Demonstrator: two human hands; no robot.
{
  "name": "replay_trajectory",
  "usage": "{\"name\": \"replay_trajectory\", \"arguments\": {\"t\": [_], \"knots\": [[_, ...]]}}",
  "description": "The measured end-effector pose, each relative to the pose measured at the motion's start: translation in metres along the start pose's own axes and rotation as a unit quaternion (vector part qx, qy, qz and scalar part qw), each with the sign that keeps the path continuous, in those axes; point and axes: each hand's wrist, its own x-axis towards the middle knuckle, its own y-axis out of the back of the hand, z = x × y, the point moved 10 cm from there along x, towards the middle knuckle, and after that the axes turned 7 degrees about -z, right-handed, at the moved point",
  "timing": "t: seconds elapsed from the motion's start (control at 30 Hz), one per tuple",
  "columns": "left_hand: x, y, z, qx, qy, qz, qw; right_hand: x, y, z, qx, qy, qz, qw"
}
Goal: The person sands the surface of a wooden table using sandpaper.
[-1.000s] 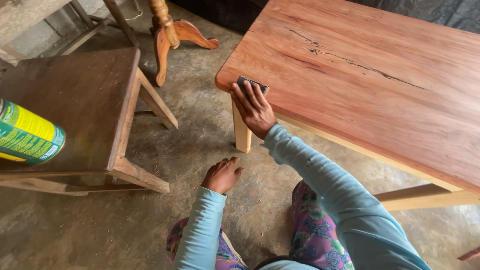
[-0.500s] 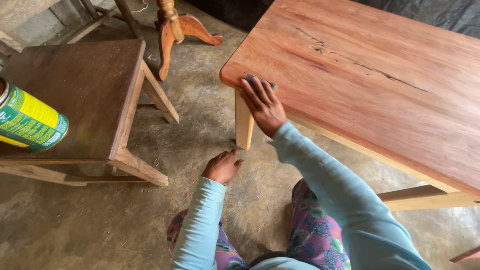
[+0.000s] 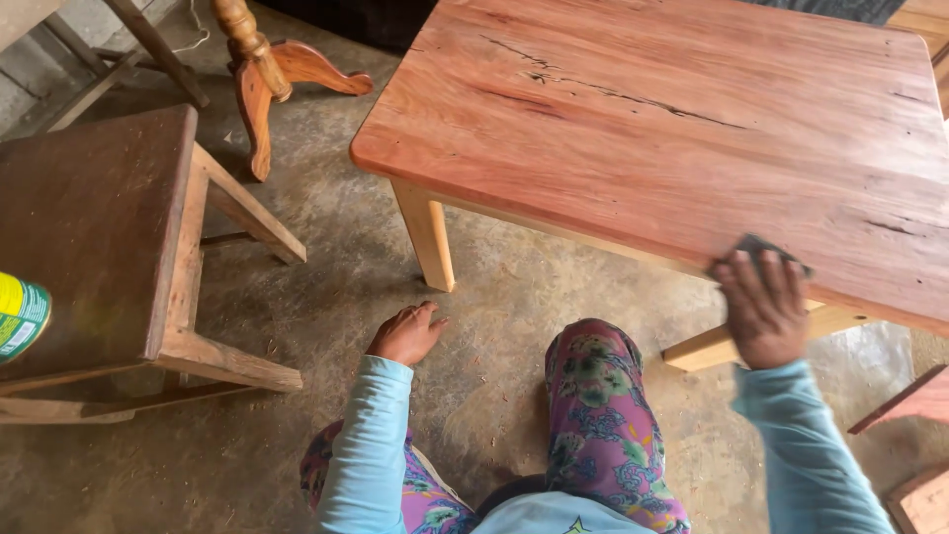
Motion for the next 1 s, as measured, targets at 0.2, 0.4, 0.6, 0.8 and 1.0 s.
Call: {"name": "replay_trajectory", "arguments": {"t": [0.2,0.4,0.6,0.8,1.0], "knots": [[-0.004,-0.002,-0.005,0.007,0.007,-0.021,1.0,-0.07,0.033,0.077,0.007,-0.095,0.022,0.995],[-0.014,0.0,0.018,0.022,0.003,-0.048,0.999,-0.064,-0.018,0.04,0.088,-0.141,0.08,0.983],[0.01,-0.022,0.009,0.043,-0.019,-0.042,0.998,0.055,-0.062,-0.084,0.062,-0.114,0.022,0.991],[0.011,-0.013,0.008,0.026,0.015,-0.06,0.998,0.158,-0.077,-0.167,0.111,-0.028,-0.043,0.993],[0.031,-0.019,0.011,0.032,-0.008,-0.042,0.999,0.137,-0.046,-0.143,0.129,-0.033,-0.087,0.987]]}}
